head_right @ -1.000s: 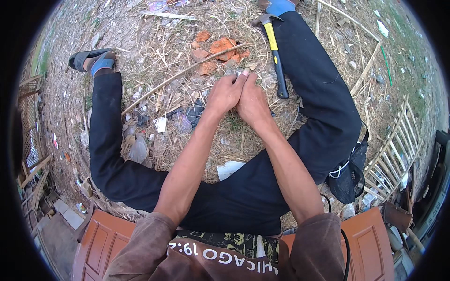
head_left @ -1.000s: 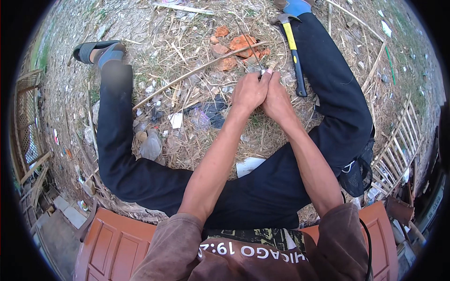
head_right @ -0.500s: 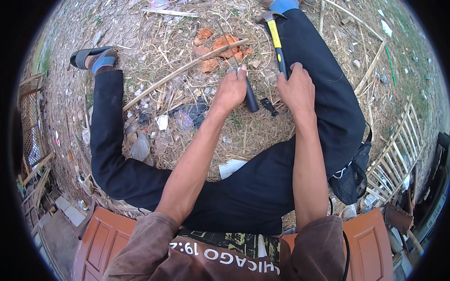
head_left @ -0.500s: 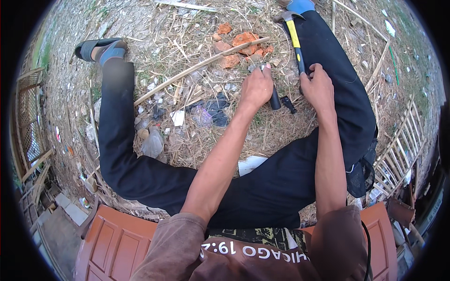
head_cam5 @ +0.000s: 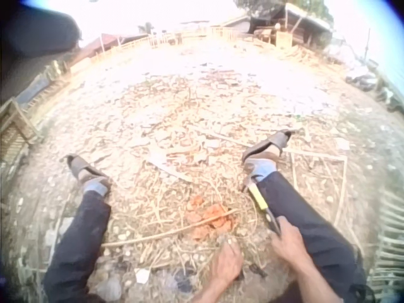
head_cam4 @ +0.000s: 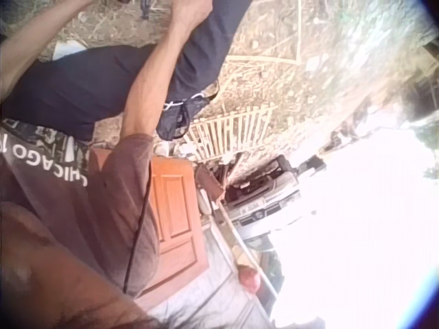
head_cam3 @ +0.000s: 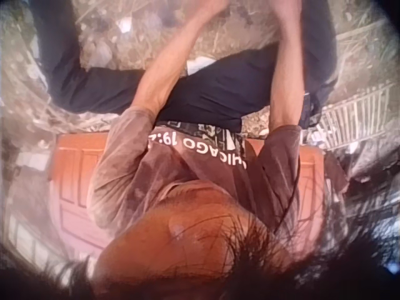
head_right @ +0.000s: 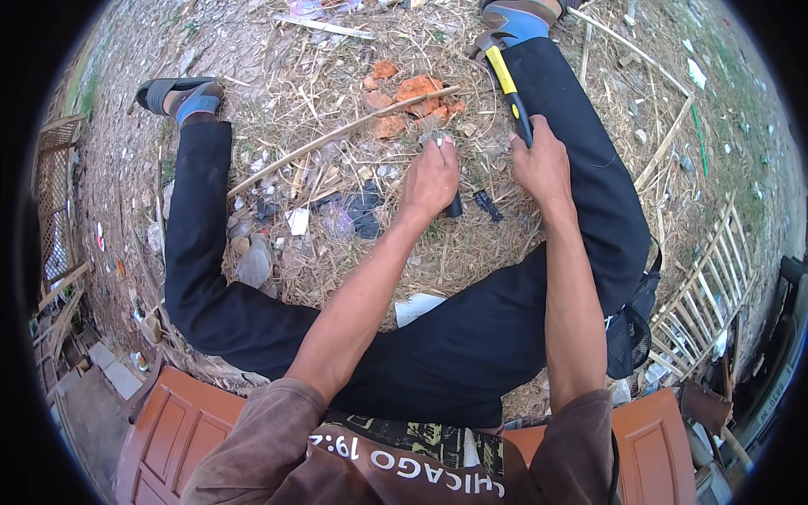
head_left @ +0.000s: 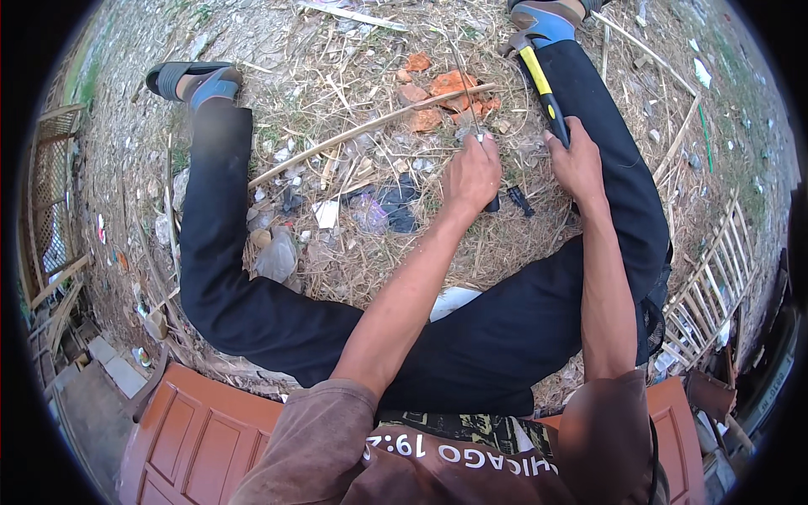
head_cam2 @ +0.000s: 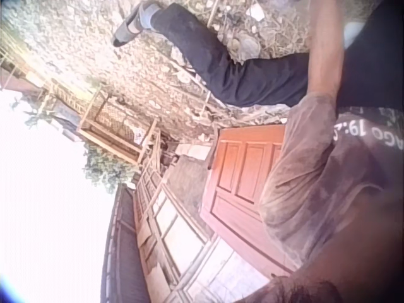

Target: The person assembles a triangular frame from wooden sticks, using a hammer to drive nails into the joints and a knife to trim the ends of the sticks while sitting on the ground.

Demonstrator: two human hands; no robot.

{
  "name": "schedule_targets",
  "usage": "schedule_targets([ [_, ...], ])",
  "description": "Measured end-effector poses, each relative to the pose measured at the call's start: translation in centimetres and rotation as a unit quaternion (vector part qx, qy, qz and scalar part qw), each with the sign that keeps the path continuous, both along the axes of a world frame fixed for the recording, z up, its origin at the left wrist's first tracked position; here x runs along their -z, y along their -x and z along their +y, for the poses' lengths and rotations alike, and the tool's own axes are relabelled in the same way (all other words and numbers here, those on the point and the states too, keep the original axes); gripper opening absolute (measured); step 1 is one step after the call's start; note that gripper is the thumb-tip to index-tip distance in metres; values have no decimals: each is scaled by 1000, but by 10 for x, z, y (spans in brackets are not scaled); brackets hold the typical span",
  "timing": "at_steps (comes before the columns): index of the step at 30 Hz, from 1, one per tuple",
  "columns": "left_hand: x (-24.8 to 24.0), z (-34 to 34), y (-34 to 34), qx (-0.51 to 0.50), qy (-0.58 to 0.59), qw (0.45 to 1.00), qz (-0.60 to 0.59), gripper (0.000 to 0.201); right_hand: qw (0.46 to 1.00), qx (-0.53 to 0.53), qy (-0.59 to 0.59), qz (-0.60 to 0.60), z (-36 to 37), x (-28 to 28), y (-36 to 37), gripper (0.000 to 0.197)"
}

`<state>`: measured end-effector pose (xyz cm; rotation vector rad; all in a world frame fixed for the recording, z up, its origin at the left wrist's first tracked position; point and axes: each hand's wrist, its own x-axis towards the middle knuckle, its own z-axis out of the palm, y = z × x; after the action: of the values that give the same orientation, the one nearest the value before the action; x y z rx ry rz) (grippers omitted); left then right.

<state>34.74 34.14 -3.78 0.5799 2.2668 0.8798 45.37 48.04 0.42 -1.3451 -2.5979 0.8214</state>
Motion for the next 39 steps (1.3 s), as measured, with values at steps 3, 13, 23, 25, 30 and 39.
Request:
schedule_targets([
  [3,0,-1,1,-9,-1,1000,1,49,1000,-10,-4,8,-13,-25,-5,32],
  [13,-4,0,3,-22,12,999,-22,50,998,-58,-9,32,-36,-37,-17,21],
  [23,-3,0,-2,-15,4,1000,-7,49,994,-88,-56,42,-47,-35,-27,23],
  [25,-2,-5,-1,-10,12,1000,6,48,993,-83,-48,72,-53,-43,-22,23],
  [30,-1,-1,-3,-20,-5,1000,15,47,989,-89,-60,97,-56,-30,-23,21],
  [39,0,-3,-3,-28,-1,999,26,47,983,-65,-57,162,-59,-42,-14,24],
])
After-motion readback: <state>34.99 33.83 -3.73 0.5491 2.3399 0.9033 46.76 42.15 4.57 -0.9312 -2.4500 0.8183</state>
